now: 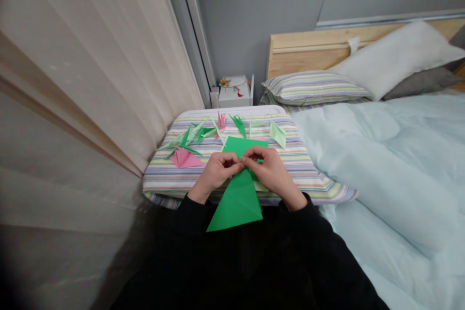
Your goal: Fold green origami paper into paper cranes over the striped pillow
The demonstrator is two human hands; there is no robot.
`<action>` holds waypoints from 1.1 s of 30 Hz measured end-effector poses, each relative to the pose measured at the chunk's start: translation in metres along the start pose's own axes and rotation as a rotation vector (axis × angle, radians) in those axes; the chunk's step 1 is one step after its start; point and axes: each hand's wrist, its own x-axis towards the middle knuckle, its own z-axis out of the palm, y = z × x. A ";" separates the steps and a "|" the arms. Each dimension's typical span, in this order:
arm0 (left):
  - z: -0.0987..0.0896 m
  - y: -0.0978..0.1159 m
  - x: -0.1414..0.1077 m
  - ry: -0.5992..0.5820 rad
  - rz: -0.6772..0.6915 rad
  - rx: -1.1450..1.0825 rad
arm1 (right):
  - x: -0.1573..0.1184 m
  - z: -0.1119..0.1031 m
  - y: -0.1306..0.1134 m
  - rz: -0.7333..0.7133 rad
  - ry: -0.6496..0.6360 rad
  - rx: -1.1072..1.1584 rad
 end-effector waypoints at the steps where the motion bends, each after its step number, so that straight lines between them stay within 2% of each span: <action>1: 0.000 0.000 0.000 0.001 0.002 0.001 | 0.000 0.001 0.000 0.000 0.012 0.002; 7: 0.000 0.002 0.001 0.003 -0.005 -0.011 | 0.000 0.008 0.003 0.021 0.085 0.044; 13: 0.000 0.003 0.000 -0.011 0.003 -0.003 | 0.005 0.004 0.010 0.106 0.233 0.158; 19: 0.001 0.003 0.000 -0.001 -0.012 -0.030 | 0.001 0.000 0.004 0.035 0.024 0.066; 22: 0.000 0.005 0.001 -0.006 -0.016 -0.059 | -0.001 0.001 0.003 0.023 0.033 0.082; 27: -0.003 0.008 0.003 0.022 0.087 -0.042 | 0.000 0.000 0.003 0.001 0.026 0.081; 33: -0.004 0.006 0.003 0.014 0.038 -0.029 | 0.001 0.004 0.006 0.004 0.137 0.058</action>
